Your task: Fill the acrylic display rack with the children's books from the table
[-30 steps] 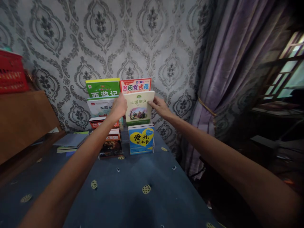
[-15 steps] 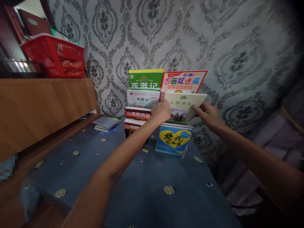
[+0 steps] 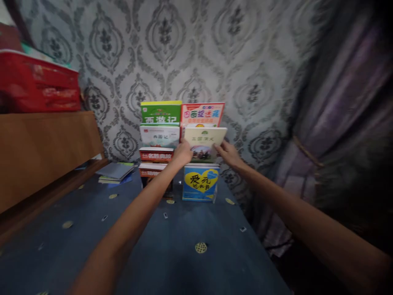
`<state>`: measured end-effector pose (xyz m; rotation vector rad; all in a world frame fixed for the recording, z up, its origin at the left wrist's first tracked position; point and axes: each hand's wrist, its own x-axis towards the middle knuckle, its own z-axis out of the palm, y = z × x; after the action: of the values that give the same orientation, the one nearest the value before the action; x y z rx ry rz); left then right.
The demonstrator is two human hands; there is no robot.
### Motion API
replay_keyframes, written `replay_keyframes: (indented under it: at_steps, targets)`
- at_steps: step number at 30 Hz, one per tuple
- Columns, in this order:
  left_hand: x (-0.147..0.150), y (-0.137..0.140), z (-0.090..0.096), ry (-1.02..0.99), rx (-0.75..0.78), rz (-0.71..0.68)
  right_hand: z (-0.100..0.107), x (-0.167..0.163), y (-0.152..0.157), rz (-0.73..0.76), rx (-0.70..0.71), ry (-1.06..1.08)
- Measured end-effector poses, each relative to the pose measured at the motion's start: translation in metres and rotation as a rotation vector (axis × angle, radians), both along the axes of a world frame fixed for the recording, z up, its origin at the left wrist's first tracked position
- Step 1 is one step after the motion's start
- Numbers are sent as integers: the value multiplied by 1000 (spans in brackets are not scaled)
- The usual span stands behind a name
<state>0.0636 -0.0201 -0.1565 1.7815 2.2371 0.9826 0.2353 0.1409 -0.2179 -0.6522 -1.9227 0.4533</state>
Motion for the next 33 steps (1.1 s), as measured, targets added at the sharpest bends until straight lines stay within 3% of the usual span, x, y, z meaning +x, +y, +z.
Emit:
replay_keyframes:
  at_steps: [13,33]
  targets:
    - [8,-1,0,132,-4,57,2,2,-7,-108,21,-76]
    - [0,5,-12,121,50,24,1,5,-9,-52,-22,-108]
